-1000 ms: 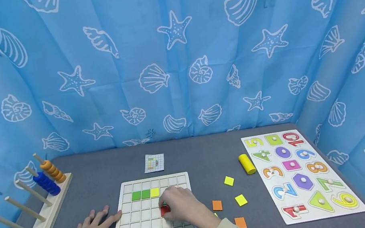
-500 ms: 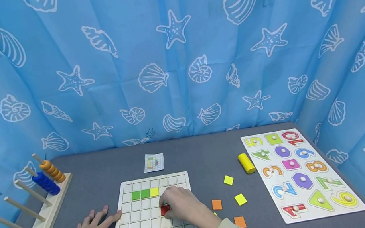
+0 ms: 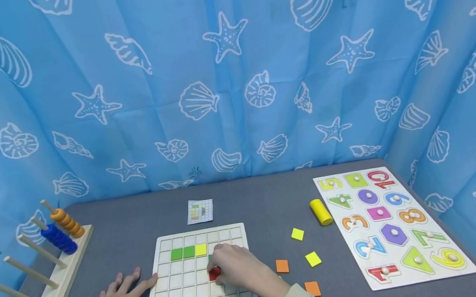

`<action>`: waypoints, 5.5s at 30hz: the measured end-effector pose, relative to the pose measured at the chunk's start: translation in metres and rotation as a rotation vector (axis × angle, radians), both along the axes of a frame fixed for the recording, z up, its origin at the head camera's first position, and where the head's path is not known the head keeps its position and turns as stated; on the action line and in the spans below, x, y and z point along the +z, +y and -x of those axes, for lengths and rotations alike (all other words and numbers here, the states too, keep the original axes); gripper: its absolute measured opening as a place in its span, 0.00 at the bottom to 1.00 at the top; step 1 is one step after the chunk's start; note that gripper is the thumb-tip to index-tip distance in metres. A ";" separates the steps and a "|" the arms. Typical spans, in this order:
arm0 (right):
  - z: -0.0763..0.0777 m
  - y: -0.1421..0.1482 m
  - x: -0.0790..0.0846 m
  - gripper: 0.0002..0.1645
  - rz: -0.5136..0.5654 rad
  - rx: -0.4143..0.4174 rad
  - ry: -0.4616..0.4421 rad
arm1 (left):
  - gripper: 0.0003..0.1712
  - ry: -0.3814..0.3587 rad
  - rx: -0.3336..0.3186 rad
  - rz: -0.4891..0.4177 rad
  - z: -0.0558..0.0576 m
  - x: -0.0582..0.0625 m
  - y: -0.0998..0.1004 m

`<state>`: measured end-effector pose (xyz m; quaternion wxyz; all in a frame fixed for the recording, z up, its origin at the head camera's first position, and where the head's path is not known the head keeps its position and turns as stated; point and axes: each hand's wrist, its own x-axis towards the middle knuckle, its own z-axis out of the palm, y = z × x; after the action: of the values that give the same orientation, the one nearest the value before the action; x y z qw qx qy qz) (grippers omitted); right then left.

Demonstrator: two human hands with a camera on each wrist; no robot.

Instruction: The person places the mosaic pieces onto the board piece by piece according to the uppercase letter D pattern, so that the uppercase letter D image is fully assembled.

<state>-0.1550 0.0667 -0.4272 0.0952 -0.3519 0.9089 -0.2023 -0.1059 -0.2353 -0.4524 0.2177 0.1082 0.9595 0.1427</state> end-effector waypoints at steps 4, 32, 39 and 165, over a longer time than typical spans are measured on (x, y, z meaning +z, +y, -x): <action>0.000 0.001 0.002 0.11 -0.008 -0.011 -0.015 | 0.66 0.002 -0.002 0.002 0.000 -0.001 -0.001; -0.015 0.084 0.007 0.14 0.029 -0.103 -0.127 | 0.67 0.006 -0.008 0.005 0.000 -0.001 0.000; -0.020 0.098 0.007 0.13 0.023 -0.065 -0.192 | 0.67 0.002 0.000 0.013 0.000 0.000 0.001; -0.024 -0.002 0.005 0.05 -0.035 0.004 0.159 | 0.67 0.000 -0.003 0.009 0.000 -0.001 0.000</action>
<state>-0.1309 0.0649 -0.4220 0.0293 -0.3667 0.9164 -0.1576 -0.1055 -0.2352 -0.4530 0.2182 0.1088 0.9600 0.1380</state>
